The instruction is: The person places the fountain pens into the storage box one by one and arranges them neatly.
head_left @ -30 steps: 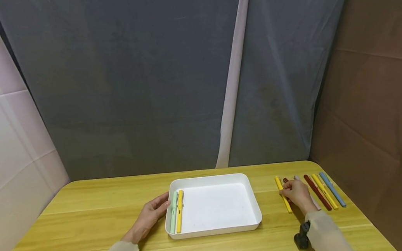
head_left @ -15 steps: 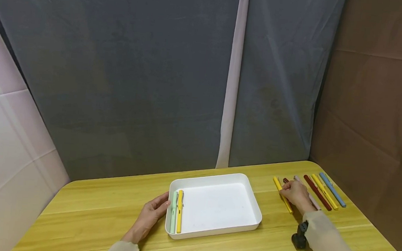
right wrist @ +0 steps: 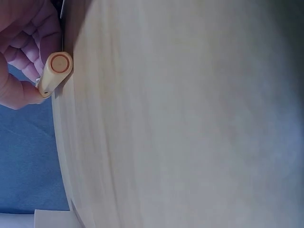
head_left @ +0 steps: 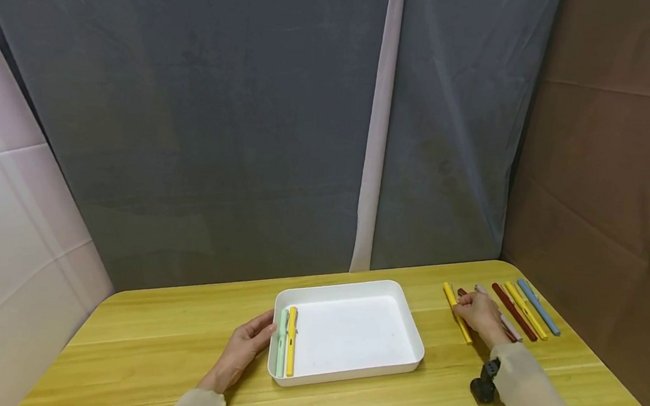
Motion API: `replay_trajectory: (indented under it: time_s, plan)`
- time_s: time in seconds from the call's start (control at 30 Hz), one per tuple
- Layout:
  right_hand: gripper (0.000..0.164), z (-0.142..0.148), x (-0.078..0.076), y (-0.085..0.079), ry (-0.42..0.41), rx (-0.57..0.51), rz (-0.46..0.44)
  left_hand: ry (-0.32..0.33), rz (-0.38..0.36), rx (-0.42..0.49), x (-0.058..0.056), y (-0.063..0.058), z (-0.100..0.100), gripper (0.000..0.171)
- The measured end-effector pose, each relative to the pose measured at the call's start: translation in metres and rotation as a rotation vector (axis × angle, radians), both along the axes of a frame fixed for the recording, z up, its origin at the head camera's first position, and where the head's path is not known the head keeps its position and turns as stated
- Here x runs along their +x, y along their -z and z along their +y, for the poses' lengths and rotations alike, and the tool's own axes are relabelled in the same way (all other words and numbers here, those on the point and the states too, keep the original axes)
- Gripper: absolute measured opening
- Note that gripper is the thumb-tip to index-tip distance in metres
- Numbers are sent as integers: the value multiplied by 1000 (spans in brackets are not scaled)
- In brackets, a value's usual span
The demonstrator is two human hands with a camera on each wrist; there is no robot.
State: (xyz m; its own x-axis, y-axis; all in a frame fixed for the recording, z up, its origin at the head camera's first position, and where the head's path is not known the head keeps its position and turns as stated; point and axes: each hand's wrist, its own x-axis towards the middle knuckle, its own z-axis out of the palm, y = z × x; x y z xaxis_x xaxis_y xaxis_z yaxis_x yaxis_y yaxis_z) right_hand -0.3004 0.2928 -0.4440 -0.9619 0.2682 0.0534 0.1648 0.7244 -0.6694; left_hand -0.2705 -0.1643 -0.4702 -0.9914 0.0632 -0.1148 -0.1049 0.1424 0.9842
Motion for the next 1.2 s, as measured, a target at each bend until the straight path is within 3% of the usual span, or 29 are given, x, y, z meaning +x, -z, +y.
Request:
replay_trajectory:
  time_s: [0.7, 1.2]
  plan:
    - [29, -7, -2, -3, 12, -187, 27, -5, 7, -15, -1, -1, 1, 55]
    - [36, -34, 0, -31, -36, -467, 83, -10, 8, -8, 1, 0, 0, 54]
